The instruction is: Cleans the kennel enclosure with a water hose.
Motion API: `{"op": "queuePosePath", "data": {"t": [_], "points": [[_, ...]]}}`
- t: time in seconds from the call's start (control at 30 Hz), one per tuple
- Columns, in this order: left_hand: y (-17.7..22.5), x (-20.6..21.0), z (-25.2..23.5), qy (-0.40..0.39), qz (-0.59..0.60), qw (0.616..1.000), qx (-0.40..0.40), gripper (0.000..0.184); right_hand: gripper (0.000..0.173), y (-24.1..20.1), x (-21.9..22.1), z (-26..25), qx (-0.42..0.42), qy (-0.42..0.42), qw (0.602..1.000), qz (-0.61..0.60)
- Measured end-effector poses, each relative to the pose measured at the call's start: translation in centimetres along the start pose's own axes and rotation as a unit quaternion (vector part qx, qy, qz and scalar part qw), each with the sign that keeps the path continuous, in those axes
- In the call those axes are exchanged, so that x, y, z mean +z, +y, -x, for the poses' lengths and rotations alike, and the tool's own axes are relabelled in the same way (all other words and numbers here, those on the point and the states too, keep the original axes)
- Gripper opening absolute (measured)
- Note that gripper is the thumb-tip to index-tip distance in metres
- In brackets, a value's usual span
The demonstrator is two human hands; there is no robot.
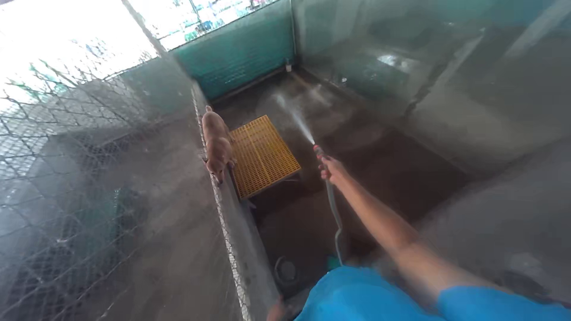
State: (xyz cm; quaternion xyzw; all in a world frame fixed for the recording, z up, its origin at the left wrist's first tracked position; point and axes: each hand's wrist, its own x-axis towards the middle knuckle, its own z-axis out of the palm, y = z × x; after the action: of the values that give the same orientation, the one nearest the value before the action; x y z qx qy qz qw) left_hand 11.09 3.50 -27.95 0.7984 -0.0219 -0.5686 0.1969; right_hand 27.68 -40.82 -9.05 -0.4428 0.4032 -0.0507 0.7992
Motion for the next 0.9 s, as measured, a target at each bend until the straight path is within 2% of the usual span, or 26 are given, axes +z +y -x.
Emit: {"op": "queuePosePath", "data": {"t": [0.03, 0.07, 0.13, 0.2, 0.27, 0.33, 0.37, 0.43, 0.5, 0.6, 0.7, 0.77, 0.83, 0.9], "points": [[-0.4, 1.0, -4.2, 0.076, 0.004, 0.996, 0.054, 0.077, 0.034, 0.6, 0.4, 1.2, 0.005, -0.006, 1.0, -0.024], [1.5, 1.0, -5.8, 0.093, 0.004, 0.99, 0.106, 0.086, 0.033, 1.0, 0.7, 2.5, 0.009, -0.011, 0.999, -0.043], [8.5, 0.5, -4.9, 0.061, 0.0, 0.973, 0.224, 0.102, 0.03, 1.9, 1.2, 5.2, 0.012, -0.016, 0.998, -0.065], [14.5, 1.6, -3.3, 0.023, -0.003, 0.947, 0.321, 0.109, 0.03, 2.7, 1.5, 7.6, 0.013, -0.016, 0.997, -0.069], [18.2, 3.8, -2.5, -0.02, 0.037, 0.93, 0.364, 0.095, 0.031, 3.7, 1.4, 9.5, 0.008, -0.013, 0.998, -0.058], [19.8, 6.2, -2.2, -0.066, 0.065, 0.926, 0.365, 0.063, 0.033, 5.1, 0.8, 10.5, -0.001, -0.007, 0.999, -0.034], [20.1, 7.2, -1.7, -0.079, 0.058, 0.926, 0.364, 0.051, 0.034, 6.1, 0.4, 10.8, -0.004, 0.002, 1.0, -0.024], [19.5, 9.1, -0.5, -0.1, 0.016, 0.927, 0.362, 0.044, 0.035, 8.6, -0.5, 10.9, -0.012, 0.028, 0.999, -0.011], [18.0, 11.3, 1.1, -0.134, -0.016, 0.928, 0.348, 0.046, 0.038, 11.4, -1.5, 10.9, -0.014, 0.051, 0.998, 0.017], [14.7, 14.6, 3.7, -0.237, 0.032, 0.928, 0.287, 0.052, 0.042, 16.0, -3.7, 11.1, 0.023, 0.081, 0.991, 0.109], [12.1, 14.9, 6.5, -0.355, 0.007, 0.911, 0.211, 0.06, 0.037, 21.4, -6.8, 10.9, 0.088, 0.11, 0.974, 0.178], [11.0, 15.0, 6.7, -0.415, -0.002, 0.887, 0.2, 0.06, 0.029, 24.6, -8.9, 10.9, 0.136, 0.133, 0.964, 0.184], [11.4, 15.1, 7.0, -0.447, -0.02, 0.871, 0.201, 0.06, 0.029, 26.9, -10.6, 11.2, 0.172, 0.128, 0.955, 0.203], [11.7, 15.3, 6.5, -0.439, -0.044, 0.864, 0.242, 0.057, 0.036, 28.3, -11.3, 12.1, 0.185, 0.081, 0.945, 0.257]]}}
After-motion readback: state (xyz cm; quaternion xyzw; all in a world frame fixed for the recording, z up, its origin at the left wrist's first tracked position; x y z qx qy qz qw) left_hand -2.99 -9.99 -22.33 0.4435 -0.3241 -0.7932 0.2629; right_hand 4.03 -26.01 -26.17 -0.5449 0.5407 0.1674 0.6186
